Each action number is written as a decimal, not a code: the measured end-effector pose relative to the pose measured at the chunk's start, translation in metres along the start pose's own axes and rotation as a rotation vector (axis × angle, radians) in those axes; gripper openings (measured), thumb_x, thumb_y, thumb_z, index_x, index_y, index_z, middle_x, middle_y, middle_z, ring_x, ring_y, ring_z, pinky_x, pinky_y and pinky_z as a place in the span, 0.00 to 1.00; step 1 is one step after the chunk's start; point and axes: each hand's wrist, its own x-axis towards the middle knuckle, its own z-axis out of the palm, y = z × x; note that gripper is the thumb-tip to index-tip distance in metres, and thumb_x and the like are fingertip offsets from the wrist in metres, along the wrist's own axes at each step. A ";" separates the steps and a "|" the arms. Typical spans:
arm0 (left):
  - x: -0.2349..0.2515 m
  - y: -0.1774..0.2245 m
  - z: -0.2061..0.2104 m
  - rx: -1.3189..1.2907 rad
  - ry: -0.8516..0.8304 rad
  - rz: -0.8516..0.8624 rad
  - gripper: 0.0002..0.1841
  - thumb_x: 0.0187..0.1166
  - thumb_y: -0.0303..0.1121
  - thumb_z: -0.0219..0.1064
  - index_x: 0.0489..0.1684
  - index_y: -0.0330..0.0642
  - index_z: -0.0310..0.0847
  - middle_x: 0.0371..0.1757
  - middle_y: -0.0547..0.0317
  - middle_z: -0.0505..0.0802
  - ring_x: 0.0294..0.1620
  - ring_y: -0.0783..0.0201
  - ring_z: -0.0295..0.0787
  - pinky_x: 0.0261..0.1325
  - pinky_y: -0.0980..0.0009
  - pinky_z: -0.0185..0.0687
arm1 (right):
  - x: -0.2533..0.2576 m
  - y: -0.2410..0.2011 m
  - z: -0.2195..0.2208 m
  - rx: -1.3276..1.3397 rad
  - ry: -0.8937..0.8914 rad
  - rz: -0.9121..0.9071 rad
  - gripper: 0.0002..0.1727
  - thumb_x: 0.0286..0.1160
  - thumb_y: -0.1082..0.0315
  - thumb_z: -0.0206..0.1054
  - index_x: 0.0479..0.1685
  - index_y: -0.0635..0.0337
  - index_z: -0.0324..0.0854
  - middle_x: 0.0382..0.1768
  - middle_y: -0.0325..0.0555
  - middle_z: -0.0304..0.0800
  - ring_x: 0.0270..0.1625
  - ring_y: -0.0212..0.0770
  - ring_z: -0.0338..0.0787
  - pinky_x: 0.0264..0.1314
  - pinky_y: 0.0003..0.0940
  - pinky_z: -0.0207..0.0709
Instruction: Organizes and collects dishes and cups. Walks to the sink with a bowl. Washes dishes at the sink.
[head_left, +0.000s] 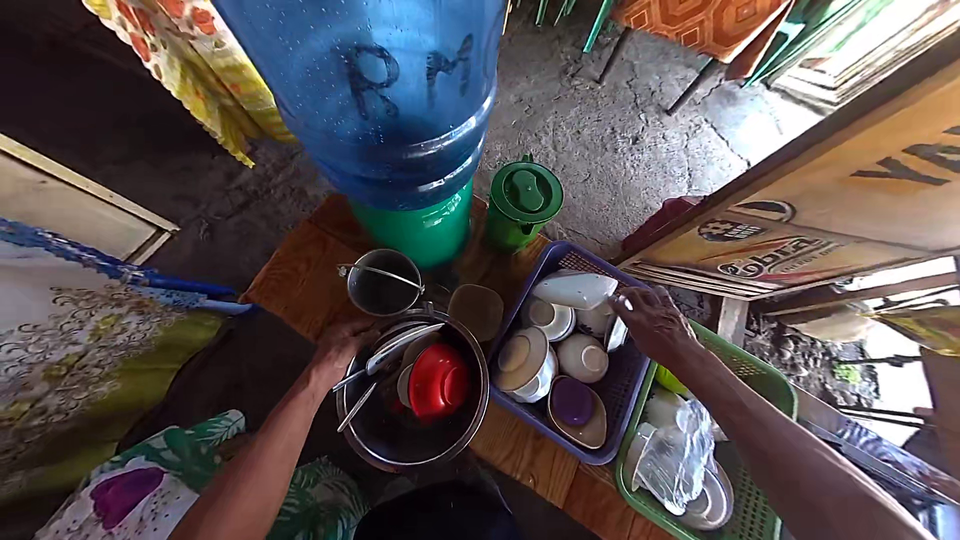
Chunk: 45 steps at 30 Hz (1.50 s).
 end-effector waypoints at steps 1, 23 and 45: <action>0.000 0.000 0.000 -0.001 -0.001 0.008 0.10 0.79 0.26 0.70 0.53 0.36 0.91 0.51 0.54 0.96 0.52 0.67 0.92 0.60 0.65 0.87 | -0.004 -0.014 -0.009 0.077 0.067 0.095 0.25 0.73 0.77 0.70 0.72 0.58 0.82 0.69 0.67 0.82 0.74 0.68 0.80 0.81 0.68 0.65; -0.008 0.011 0.004 -0.012 -0.009 0.025 0.08 0.79 0.26 0.70 0.50 0.35 0.91 0.46 0.54 0.96 0.47 0.68 0.91 0.56 0.68 0.86 | 0.023 -0.386 0.005 0.545 0.050 0.368 0.45 0.59 0.66 0.73 0.86 0.65 0.66 0.91 0.67 0.55 0.91 0.68 0.59 0.82 0.62 0.66; -0.009 0.008 0.005 -0.050 0.020 -0.041 0.09 0.79 0.25 0.70 0.52 0.34 0.90 0.46 0.52 0.96 0.44 0.66 0.92 0.52 0.65 0.88 | -0.063 -0.134 -0.044 0.505 0.276 0.978 0.33 0.74 0.70 0.64 0.84 0.63 0.69 0.87 0.64 0.64 0.83 0.67 0.71 0.70 0.69 0.76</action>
